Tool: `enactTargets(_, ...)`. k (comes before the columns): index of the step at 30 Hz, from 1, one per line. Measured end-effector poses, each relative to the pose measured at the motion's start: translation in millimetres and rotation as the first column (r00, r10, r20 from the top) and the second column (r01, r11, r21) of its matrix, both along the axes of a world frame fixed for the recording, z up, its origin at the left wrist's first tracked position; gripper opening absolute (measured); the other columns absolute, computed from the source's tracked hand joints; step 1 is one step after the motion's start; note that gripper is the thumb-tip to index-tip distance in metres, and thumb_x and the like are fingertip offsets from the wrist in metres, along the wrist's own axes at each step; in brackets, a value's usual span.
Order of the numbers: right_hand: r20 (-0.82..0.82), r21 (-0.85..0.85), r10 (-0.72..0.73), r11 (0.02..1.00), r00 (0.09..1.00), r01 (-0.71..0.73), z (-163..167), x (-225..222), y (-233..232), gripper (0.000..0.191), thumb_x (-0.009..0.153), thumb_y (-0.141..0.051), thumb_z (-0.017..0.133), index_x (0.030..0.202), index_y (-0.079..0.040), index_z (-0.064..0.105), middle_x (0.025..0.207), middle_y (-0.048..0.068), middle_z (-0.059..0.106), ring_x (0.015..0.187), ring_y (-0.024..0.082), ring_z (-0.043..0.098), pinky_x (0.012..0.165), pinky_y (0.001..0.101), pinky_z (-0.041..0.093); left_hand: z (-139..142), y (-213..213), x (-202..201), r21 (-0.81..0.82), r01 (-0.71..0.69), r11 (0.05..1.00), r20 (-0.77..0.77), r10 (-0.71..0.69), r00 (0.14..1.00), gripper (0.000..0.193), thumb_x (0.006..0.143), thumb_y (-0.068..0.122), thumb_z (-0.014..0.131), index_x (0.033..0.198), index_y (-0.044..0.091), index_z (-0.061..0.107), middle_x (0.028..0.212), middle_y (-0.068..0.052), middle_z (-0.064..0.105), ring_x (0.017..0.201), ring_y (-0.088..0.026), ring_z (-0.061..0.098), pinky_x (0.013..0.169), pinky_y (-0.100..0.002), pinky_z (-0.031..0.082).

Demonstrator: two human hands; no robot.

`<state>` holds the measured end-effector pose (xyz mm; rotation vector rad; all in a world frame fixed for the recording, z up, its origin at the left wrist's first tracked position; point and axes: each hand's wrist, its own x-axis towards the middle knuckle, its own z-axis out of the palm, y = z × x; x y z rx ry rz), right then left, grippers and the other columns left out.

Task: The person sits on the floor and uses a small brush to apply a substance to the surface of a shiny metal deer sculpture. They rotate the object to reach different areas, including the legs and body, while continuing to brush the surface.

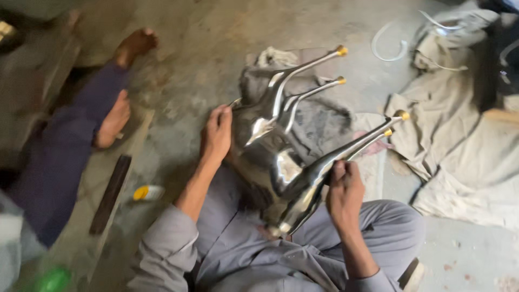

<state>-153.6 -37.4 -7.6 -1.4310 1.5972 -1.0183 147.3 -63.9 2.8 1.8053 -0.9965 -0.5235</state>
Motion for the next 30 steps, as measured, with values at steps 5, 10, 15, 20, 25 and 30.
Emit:
enactTargets(5, -0.026, 0.036, 0.089, 0.995, 0.996, -0.088, -18.4, -32.2, -11.4, 0.041, 0.115, -0.034, 0.048, 0.106, 0.002, 0.063, 0.084, 0.014, 0.06, 0.079, 0.02, 0.054, 0.071, 0.0331, 0.048, 10.4, -5.4, -7.4, 0.026, 0.112, 0.993, 0.307, -0.115, 0.945, 0.042, 0.106, 0.034, 0.055, 0.134, 0.003, 0.062, 0.135, -0.023, 0.063, 0.127, -0.041, 0.059, 0.106, -0.046, 0.046)
enactTargets(10, 0.442, 0.018, -0.166, 0.984, 0.882, 0.177, -15.9, -72.7, -40.7, 0.039, 0.112, -0.032, 0.048, 0.118, 0.002, 0.065, 0.101, 0.01, 0.069, 0.084, 0.019, 0.069, 0.072, 0.0339, 0.061, 25.8, -23.3, -47.1, -0.079, 0.357, 0.931, 0.56, -0.255, 0.788, 0.045, 0.099, 0.022, 0.072, 0.138, 0.005, 0.06, 0.149, -0.025, 0.048, 0.137, -0.045, 0.05, 0.113, -0.051, 0.043)
enactTargets(15, 0.551, -0.074, -0.207, 0.953, 0.808, 0.294, 0.3, -93.4, -64.4, 0.027, 0.104, -0.011, 0.058, 0.127, 0.003, 0.062, 0.106, 0.016, 0.07, 0.093, 0.02, 0.074, 0.082, 0.0343, 0.065, 46.1, -70.5, -104.2, 0.041, 0.586, 0.809, 0.729, -0.425, 0.536, 0.052, 0.094, 0.029, 0.076, 0.138, 0.005, 0.06, 0.149, -0.029, 0.044, 0.138, -0.051, 0.044, 0.115, -0.058, 0.038)
enactTargets(20, 0.585, -0.124, -0.165, 0.949, 0.794, 0.289, -4.3, -103.7, -85.6, 0.016, 0.1, 0.002, 0.07, 0.113, 0.009, 0.064, 0.107, 0.019, 0.071, 0.095, 0.023, 0.074, 0.09, 0.0362, 0.066, 33.2, -39.1, -132.6, 0.116, 0.734, 0.669, 0.669, -0.599, 0.44, 0.053, 0.091, 0.04, 0.075, 0.131, 0.007, 0.065, 0.145, -0.028, 0.048, 0.139, -0.05, 0.042, 0.115, -0.064, 0.03)
enactTargets(25, 0.687, -0.091, -0.219, 0.92, 0.693, 0.38, -25.7, -103.7, -114.7, 0.015, 0.096, 0.004, 0.071, 0.109, 0.007, 0.063, 0.106, 0.019, 0.072, 0.096, 0.023, 0.075, 0.092, 0.0364, 0.067, 15.1, -30.9, -119.5, 0.146, 0.679, 0.719, 0.66, -0.582, 0.474, 0.04, 0.095, 0.037, 0.071, 0.12, 0.007, 0.071, 0.131, -0.02, 0.063, 0.131, -0.044, 0.055, 0.12, -0.067, 0.027)
enactTargets(30, 0.725, -0.076, -0.235, 0.907, 0.647, 0.414, -39.1, -106.5, -136.9, 0.012, 0.096, 0.004, 0.069, 0.103, 0.006, 0.059, 0.101, 0.018, 0.07, 0.093, 0.023, 0.075, 0.09, 0.0363, 0.067, 12.5, -40.6, -128.0, 0.2, 0.71, 0.675, 0.635, -0.641, 0.431, 0.031, 0.091, 0.035, 0.071, 0.109, 0.01, 0.075, 0.109, -0.01, 0.074, 0.112, -0.034, 0.067, 0.116, -0.069, 0.025)
